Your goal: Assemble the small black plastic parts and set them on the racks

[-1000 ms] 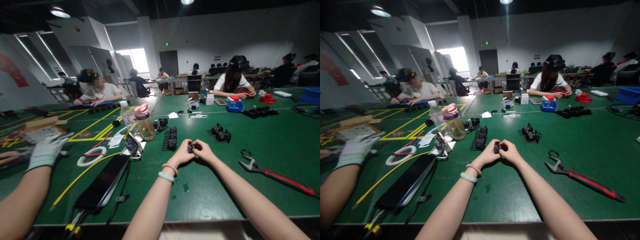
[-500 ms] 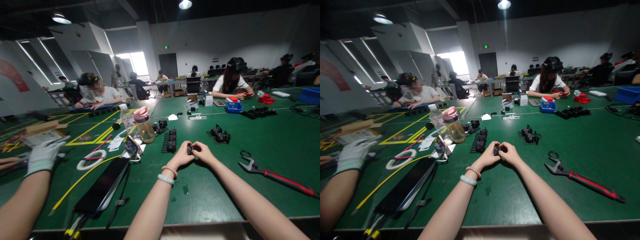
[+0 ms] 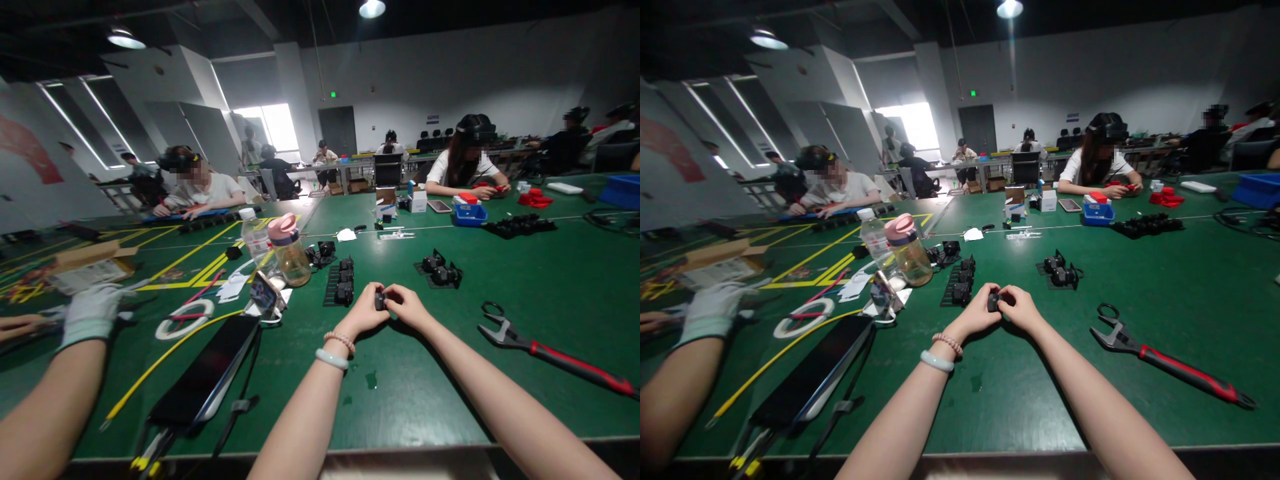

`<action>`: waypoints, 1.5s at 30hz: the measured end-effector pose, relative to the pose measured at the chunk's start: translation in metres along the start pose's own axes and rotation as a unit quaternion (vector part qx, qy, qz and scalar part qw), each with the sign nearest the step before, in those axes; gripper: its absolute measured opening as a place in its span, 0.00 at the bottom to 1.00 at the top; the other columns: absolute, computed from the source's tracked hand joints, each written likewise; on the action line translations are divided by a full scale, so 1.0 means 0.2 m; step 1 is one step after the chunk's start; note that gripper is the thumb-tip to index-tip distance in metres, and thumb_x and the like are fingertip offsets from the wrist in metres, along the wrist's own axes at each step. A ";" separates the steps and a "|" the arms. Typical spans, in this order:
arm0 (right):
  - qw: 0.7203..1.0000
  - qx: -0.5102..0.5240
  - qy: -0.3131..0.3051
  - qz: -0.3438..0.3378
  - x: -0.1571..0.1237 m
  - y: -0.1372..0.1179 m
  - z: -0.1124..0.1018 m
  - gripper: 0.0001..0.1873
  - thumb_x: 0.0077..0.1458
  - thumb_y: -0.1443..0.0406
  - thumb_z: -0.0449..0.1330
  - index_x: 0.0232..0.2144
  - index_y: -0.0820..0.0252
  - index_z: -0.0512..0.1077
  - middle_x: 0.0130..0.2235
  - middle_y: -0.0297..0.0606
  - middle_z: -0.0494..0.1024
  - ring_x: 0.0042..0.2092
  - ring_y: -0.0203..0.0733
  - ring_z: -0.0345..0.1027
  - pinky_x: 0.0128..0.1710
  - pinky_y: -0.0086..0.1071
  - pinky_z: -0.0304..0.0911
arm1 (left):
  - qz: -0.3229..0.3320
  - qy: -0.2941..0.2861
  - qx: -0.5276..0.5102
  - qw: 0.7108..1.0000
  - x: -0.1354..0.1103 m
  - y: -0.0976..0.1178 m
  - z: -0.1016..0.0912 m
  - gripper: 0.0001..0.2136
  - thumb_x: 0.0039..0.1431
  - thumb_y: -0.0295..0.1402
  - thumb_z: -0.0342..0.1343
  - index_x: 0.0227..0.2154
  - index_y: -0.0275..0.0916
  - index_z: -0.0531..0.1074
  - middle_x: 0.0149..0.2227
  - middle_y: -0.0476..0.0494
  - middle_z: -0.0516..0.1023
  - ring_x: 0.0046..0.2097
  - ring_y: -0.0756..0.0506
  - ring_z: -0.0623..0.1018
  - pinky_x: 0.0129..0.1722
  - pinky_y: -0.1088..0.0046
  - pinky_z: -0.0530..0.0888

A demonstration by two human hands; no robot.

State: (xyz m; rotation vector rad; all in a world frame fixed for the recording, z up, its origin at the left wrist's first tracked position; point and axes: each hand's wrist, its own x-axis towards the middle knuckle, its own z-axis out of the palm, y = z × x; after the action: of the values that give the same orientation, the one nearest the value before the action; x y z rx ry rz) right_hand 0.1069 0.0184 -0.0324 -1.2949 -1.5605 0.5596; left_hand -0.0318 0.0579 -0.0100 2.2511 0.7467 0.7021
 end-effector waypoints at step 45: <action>1.000 0.006 -0.006 0.007 0.01 0.02 -0.01 0.11 0.40 0.68 0.52 0.32 0.60 0.65 0.30 0.33 0.69 0.32 0.35 0.61 0.35 0.30 0.57 | 0.005 0.001 0.006 1.000 0.01 0.01 0.01 0.23 0.37 0.25 0.52 0.41 0.35 0.57 0.39 0.45 0.61 0.40 0.48 0.64 0.40 0.70 0.63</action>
State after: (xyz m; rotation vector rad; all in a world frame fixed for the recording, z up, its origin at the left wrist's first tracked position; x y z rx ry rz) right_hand 0.1105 0.0207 -0.0352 -1.2959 -1.5561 0.5863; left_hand -0.0295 0.0572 -0.0096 2.2674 0.7420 0.7067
